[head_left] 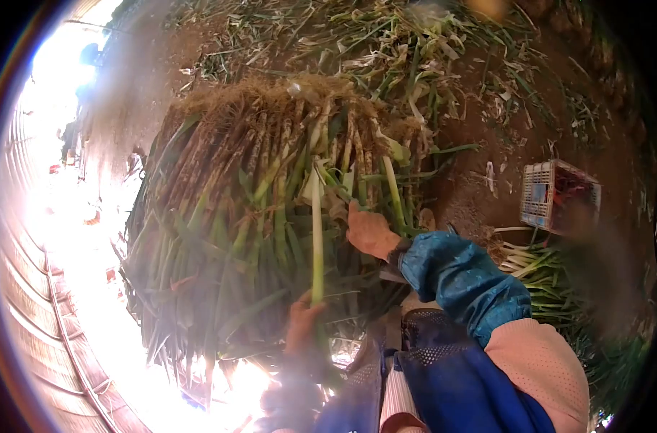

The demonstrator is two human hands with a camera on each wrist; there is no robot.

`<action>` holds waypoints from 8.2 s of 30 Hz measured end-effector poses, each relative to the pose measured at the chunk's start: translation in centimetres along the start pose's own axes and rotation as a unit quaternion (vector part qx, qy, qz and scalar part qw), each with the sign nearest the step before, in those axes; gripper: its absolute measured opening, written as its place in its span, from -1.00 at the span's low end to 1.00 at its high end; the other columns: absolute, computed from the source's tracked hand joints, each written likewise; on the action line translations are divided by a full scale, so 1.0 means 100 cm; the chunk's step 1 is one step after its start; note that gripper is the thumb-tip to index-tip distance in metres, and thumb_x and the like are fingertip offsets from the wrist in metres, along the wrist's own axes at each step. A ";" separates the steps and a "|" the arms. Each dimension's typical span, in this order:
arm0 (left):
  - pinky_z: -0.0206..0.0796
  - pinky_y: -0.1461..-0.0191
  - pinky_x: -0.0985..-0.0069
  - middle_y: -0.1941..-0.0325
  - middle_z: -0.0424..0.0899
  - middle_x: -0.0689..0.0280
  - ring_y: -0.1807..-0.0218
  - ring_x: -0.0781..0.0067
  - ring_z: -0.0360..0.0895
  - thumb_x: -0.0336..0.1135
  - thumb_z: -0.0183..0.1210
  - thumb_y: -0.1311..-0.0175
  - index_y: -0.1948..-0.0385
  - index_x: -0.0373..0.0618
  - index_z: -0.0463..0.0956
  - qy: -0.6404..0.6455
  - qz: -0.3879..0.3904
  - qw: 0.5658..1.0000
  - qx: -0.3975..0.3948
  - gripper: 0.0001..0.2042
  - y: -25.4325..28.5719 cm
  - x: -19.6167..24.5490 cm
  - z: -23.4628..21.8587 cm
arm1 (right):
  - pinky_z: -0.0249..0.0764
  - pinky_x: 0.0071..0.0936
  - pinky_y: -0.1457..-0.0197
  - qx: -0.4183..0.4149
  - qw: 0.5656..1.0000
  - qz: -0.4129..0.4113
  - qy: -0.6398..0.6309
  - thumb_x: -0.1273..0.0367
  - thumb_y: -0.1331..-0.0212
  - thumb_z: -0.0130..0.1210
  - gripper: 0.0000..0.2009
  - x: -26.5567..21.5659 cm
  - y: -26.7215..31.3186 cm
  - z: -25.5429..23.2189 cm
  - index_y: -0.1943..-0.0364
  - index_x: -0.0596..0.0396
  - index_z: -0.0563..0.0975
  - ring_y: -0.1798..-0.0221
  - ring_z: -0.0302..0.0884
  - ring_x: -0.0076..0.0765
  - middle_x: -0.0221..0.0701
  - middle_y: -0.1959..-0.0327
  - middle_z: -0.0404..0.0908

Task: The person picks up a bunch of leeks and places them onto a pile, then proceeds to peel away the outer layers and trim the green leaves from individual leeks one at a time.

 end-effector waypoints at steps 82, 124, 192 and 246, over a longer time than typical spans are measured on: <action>0.38 0.21 0.25 0.37 0.59 0.03 0.26 0.04 0.55 -0.40 0.13 -0.01 0.24 -0.21 0.48 -0.547 0.307 0.740 0.245 -0.76 -0.100 0.121 -0.055 | 0.47 -0.10 0.34 -0.091 0.988 -0.031 -0.125 0.33 0.07 0.13 -0.40 -0.042 0.090 -0.012 0.00 0.46 0.15 0.42 0.54 0.13 0.04 0.53 0.53; 0.39 0.25 0.22 0.17 0.46 0.00 0.22 -0.05 0.50 -0.43 0.04 -0.10 0.24 -0.23 0.36 -0.523 0.218 0.809 0.158 -0.81 -0.188 0.067 0.081 | 0.46 -0.06 0.25 -0.120 0.983 0.106 -0.084 0.32 0.01 0.05 -0.45 0.034 0.114 -0.006 -0.01 0.39 0.13 0.32 0.53 0.20 0.09 0.42 0.54; 0.33 0.02 0.25 0.14 0.46 0.00 0.07 0.06 0.44 -0.39 0.07 -0.05 0.05 -0.28 0.35 -0.574 0.321 0.751 0.050 -0.62 -0.088 -0.024 0.058 | 0.46 -0.12 0.38 -0.084 0.993 0.076 -0.020 0.31 0.03 0.06 -0.31 0.081 0.083 0.007 -0.13 0.55 0.08 0.43 0.53 0.09 0.00 0.46 0.54; 0.27 0.13 0.07 0.36 0.57 -0.07 0.20 -0.16 0.49 -0.10 0.04 -0.01 0.29 -0.28 0.42 -0.487 0.061 0.860 0.136 -0.62 -0.098 -0.003 -0.022 | 0.46 -0.07 0.23 -0.153 0.984 0.005 -0.096 0.28 -0.01 0.08 -0.29 -0.034 0.089 0.000 -0.16 0.48 0.03 0.33 0.52 0.19 0.09 0.39 0.54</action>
Point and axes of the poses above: each hand's wrist, its own y-axis away from the middle knuckle, its own z-axis out of the palm, x = y × z, the point moved 9 cm from there along -y, towards the middle knuckle
